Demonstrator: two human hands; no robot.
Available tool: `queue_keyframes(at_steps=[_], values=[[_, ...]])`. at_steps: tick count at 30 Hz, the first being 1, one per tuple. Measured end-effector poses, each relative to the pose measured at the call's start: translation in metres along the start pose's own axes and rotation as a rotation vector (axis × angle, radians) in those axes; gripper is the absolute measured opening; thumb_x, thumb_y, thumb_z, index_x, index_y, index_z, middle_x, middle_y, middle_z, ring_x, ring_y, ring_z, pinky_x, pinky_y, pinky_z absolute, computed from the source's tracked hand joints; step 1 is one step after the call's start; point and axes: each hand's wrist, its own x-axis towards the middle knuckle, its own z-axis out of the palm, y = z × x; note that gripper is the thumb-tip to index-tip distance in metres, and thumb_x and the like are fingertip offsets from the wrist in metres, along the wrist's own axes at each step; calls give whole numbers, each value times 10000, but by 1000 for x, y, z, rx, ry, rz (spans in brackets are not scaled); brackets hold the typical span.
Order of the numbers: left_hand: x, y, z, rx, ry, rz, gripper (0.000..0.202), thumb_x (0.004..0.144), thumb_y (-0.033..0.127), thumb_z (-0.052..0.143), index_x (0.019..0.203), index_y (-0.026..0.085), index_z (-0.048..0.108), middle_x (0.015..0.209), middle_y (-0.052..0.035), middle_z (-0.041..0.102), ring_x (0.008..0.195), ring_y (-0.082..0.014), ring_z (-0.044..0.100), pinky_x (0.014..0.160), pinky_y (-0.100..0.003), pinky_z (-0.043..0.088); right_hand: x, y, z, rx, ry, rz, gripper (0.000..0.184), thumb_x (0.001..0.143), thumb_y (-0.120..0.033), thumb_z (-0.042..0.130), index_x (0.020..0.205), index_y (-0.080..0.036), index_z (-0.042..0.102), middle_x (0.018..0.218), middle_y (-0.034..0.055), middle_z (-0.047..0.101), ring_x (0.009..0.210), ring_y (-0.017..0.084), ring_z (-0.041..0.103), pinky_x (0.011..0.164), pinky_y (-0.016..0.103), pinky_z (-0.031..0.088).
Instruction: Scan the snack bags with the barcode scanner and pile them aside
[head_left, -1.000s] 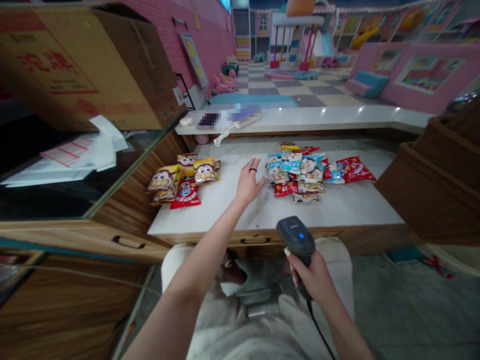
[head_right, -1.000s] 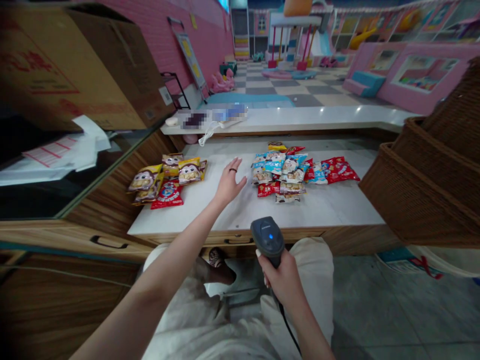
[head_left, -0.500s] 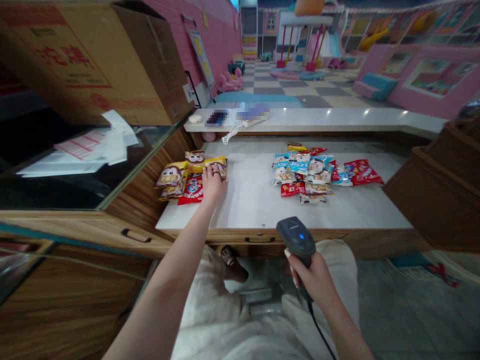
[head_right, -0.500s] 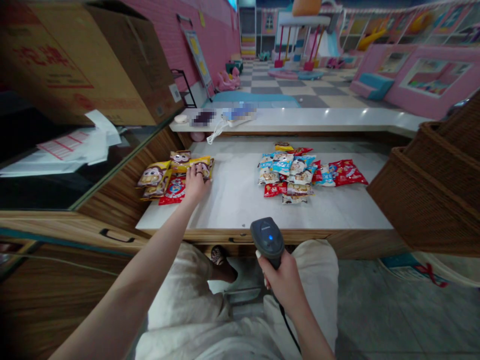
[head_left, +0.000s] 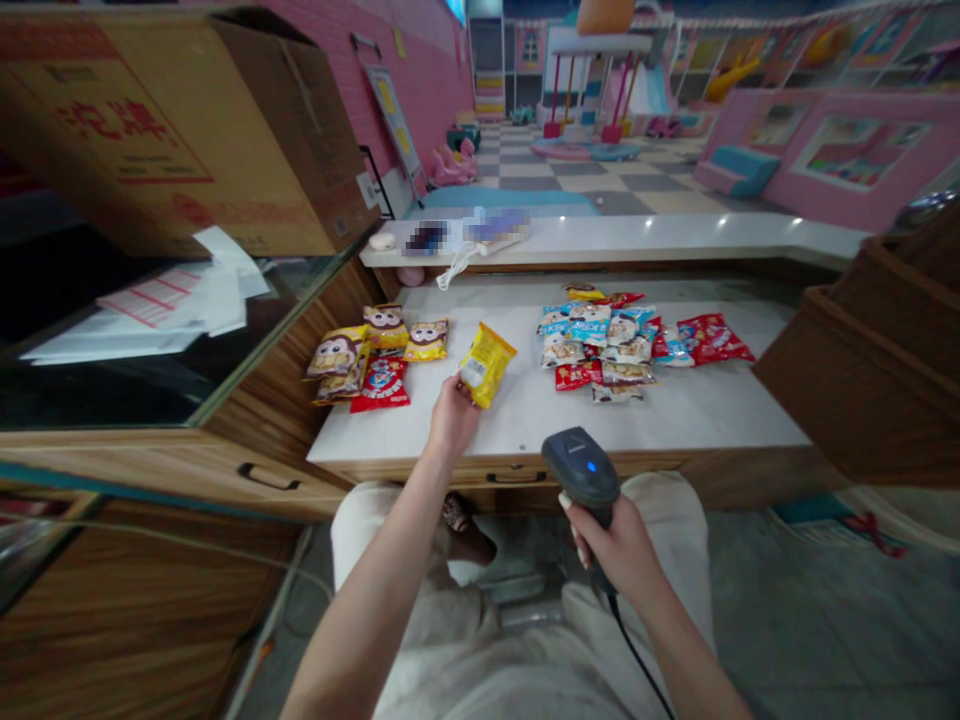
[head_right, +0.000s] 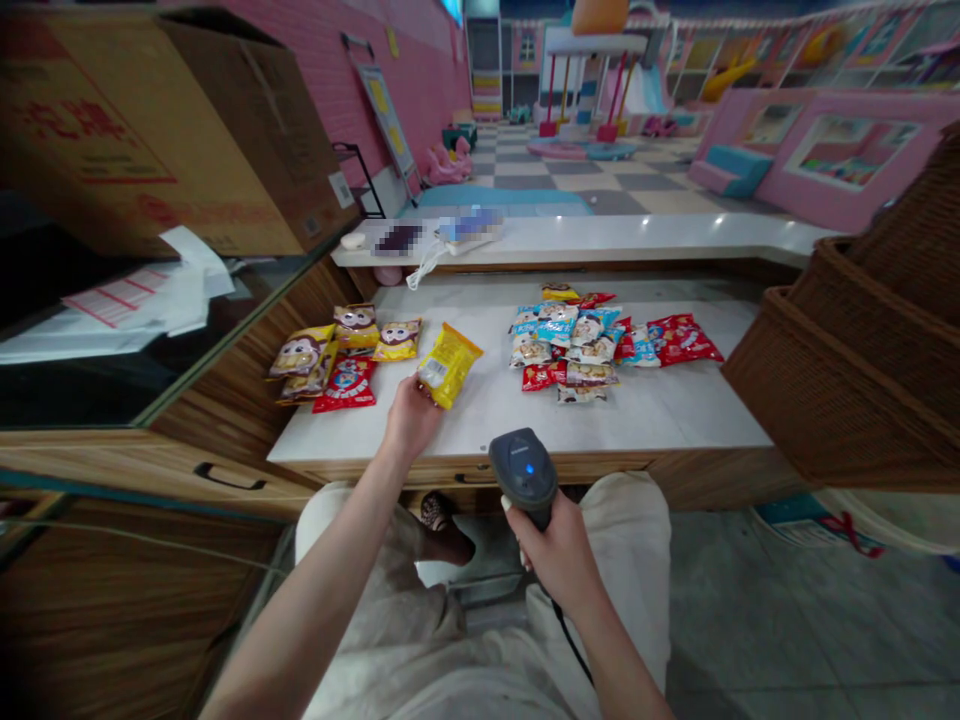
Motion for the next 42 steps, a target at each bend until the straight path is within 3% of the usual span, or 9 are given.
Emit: queue_keyframes(at_steps=[4, 7, 16, 24, 32, 36, 39, 42], values=[[-7, -11, 3, -27, -106, -140, 372, 1023, 382, 617, 1312, 187, 747, 1274, -126, 839, 1271, -296, 780, 1124, -470, 623, 2, -1, 0, -11, -20, -6, 390, 840, -558, 807, 698, -263, 595, 429, -48, 561, 334, 149, 518, 397, 255, 437], [-8, -17, 3, 5, -115, -188, 389, 1011, 353, 618, 1333, 175, 745, 1273, -132, 845, 1314, -311, 766, 1152, -473, 610, 2, -1, 2, -27, -26, -19, 373, 854, -545, 790, 703, -263, 598, 421, -43, 570, 330, 155, 533, 397, 254, 435], [-4, -24, -5, 40, -186, -227, 477, 996, 339, 582, 1395, 117, 721, 1386, -157, 813, 1430, -334, 703, 1241, -491, 545, 14, -9, 22, -57, -68, -43, 319, 852, -513, 773, 742, -262, 610, 432, -41, 587, 341, 159, 548, 407, 252, 434], [-1, -24, 2, 34, -237, -249, 502, 964, 303, 612, 1419, 125, 722, 1337, -141, 838, 1390, -346, 733, 1235, -496, 555, 13, -15, 21, -72, -68, -60, 305, 851, -484, 739, 693, -264, 598, 429, -28, 595, 344, 162, 570, 424, 256, 445], [0, -27, -10, 63, -201, -200, 455, 969, 368, 617, 1332, 127, 746, 1332, -154, 832, 1420, -345, 708, 1213, -493, 568, 11, -7, 18, -53, -53, -43, 316, 850, -496, 759, 713, -262, 597, 446, -29, 603, 351, 163, 577, 413, 249, 447], [-1, -29, -10, 97, -200, -113, 475, 958, 393, 668, 1358, 149, 743, 1376, -143, 815, 1443, -336, 689, 1218, -475, 556, 8, -1, 9, -39, -37, -30, 331, 847, -515, 770, 716, -257, 609, 440, -31, 597, 344, 157, 565, 405, 245, 443], [2, -31, -1, 197, -260, 30, 533, 932, 418, 731, 1415, 192, 730, 1465, -131, 776, 1485, -330, 654, 1261, -476, 509, 4, 0, 0, -13, -7, 8, 345, 831, -535, 787, 720, -258, 613, 425, -40, 578, 332, 154, 542, 389, 246, 428], [13, -32, 28, 432, -358, 242, 591, 956, 472, 759, 1489, 225, 697, 1572, -120, 710, 1517, -320, 620, 1305, -470, 452, 2, -2, -8, 5, 21, 34, 362, 801, -552, 800, 707, -262, 605, 409, -53, 546, 328, 149, 521, 388, 248, 428]])
